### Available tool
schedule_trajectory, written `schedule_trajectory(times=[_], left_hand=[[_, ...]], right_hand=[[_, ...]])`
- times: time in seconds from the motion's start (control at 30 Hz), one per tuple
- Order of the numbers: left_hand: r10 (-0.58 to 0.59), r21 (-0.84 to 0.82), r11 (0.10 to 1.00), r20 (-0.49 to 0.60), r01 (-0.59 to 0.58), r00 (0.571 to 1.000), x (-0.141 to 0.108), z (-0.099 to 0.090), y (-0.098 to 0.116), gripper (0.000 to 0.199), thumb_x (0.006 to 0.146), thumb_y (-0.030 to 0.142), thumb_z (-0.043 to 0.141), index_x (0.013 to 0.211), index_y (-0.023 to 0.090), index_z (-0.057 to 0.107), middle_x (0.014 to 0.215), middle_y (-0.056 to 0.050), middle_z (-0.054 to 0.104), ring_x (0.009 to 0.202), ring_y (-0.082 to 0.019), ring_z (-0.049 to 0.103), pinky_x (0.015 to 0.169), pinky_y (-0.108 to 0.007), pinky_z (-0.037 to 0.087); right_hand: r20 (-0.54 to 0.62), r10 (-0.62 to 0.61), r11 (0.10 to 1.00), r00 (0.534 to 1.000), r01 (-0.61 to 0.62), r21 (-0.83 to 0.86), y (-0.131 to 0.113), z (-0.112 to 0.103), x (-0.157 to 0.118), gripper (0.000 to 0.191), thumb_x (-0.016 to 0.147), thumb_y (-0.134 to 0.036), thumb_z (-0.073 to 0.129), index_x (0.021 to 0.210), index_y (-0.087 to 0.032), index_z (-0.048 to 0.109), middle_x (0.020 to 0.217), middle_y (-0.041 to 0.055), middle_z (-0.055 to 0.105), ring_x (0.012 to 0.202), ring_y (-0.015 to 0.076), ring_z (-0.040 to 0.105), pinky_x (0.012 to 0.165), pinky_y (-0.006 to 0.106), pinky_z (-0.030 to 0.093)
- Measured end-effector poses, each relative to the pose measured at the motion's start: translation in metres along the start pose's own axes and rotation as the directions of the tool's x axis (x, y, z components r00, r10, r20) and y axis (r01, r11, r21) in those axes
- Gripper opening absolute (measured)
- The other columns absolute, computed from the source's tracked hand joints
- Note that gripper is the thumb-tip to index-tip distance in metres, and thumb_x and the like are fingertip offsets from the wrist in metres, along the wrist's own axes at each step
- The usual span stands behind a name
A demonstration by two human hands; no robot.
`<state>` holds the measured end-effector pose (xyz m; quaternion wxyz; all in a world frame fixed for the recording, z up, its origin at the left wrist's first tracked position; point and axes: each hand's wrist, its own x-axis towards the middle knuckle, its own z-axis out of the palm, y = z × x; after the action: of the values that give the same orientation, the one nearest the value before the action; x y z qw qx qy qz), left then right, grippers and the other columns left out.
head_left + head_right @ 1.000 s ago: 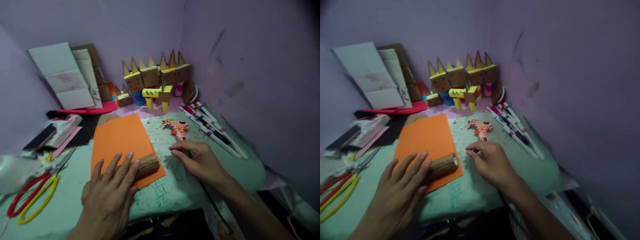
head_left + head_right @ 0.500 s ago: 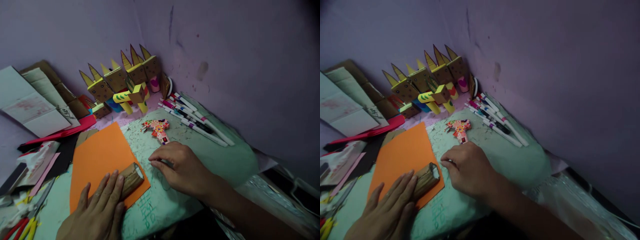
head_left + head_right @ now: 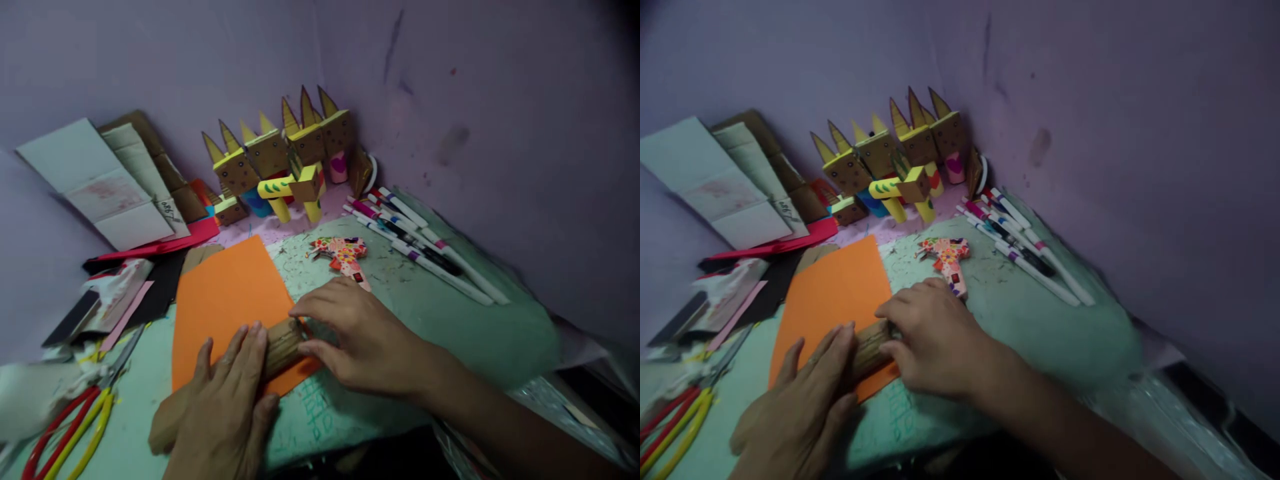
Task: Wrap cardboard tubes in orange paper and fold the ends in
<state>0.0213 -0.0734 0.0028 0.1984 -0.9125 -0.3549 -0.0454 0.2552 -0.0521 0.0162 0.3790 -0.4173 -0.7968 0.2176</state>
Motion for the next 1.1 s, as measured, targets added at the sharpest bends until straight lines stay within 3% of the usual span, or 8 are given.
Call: schedule_trajectory(times=[0.1, 0.2, 0.27, 0.4, 0.67, 1.1], left_hand=[[-0.147, -0.126, 0.981, -0.015, 0.144, 0.989, -0.007, -0.007, 0.0, 0.068, 0.092, 0.036, 0.03, 0.145, 0.003, 0.002, 0.136, -0.02, 0.047, 0.124, -0.032, 0.046, 0.105, -0.052, 0.027], [-0.259, -0.19, 0.949, -0.01, 0.252, 0.966, -0.023, -0.014, -0.011, 0.06, 0.093, 0.031, 0.029, 0.146, 0.01, 0.008, 0.144, -0.017, 0.037, 0.131, -0.031, 0.036, 0.107, -0.053, 0.025], [-0.272, -0.189, 0.944, 0.01, 0.269, 0.962, -0.036, -0.017, -0.021, 0.058, 0.093, 0.029, 0.034, 0.145, 0.017, 0.015, 0.146, -0.014, 0.036, 0.133, -0.03, 0.034, 0.107, -0.054, 0.023], [-0.25, -0.165, 0.95, 0.101, 0.264, 0.963, -0.056, -0.014, -0.034, 0.064, 0.085, 0.042, 0.05, 0.141, 0.021, 0.027, 0.14, -0.015, 0.044, 0.124, -0.034, 0.045, 0.102, -0.059, 0.027], [-0.238, -0.238, 0.932, 0.17, 0.274, 0.956, -0.059, -0.002, -0.036, 0.05, 0.086, 0.029, 0.049, 0.134, 0.023, 0.035, 0.119, -0.008, 0.062, 0.105, -0.027, 0.059, 0.1, -0.059, 0.028], [-0.209, -0.236, 0.944, 0.11, 0.23, 0.972, -0.058, -0.005, -0.036, 0.047, 0.087, 0.028, 0.049, 0.132, 0.021, 0.037, 0.114, -0.008, 0.066, 0.102, -0.025, 0.061, 0.097, -0.054, 0.033]], right_hand=[[0.151, -0.067, 0.997, 0.986, 0.071, -0.02, -0.008, 0.003, 0.013, 0.028, 0.071, -0.018, 0.072, 0.097, -0.013, 0.065, 0.092, 0.0055, 0.069, 0.091, 0.0219, 0.058, 0.086, 0.038, 0.036], [0.254, -0.1, 0.992, 0.962, 0.116, -0.048, -0.012, 0.009, 0.022, 0.031, 0.073, -0.021, 0.072, 0.103, -0.016, 0.064, 0.1, 0.0062, 0.068, 0.097, 0.0222, 0.056, 0.091, 0.039, 0.034], [0.311, -0.107, 0.988, 0.944, 0.136, -0.073, -0.012, 0.015, 0.024, 0.031, 0.073, -0.022, 0.072, 0.103, -0.018, 0.064, 0.101, 0.0054, 0.068, 0.098, 0.0217, 0.057, 0.094, 0.04, 0.032], [0.389, -0.072, 0.985, 0.918, 0.127, -0.118, -0.01, 0.024, 0.027, 0.036, 0.069, -0.024, 0.077, 0.103, -0.017, 0.064, 0.096, 0.0044, 0.069, 0.093, 0.0212, 0.06, 0.095, 0.041, 0.031], [0.421, -0.051, 0.975, 0.906, 0.137, -0.176, -0.009, 0.022, 0.03, 0.033, 0.07, -0.021, 0.075, 0.101, -0.017, 0.063, 0.094, 0.0038, 0.069, 0.09, 0.0207, 0.061, 0.095, 0.041, 0.032], [0.421, -0.067, 0.973, 0.904, 0.154, -0.175, -0.007, 0.021, 0.028, 0.03, 0.071, -0.016, 0.072, 0.1, -0.016, 0.063, 0.092, 0.0048, 0.069, 0.087, 0.0204, 0.061, 0.09, 0.039, 0.035]])
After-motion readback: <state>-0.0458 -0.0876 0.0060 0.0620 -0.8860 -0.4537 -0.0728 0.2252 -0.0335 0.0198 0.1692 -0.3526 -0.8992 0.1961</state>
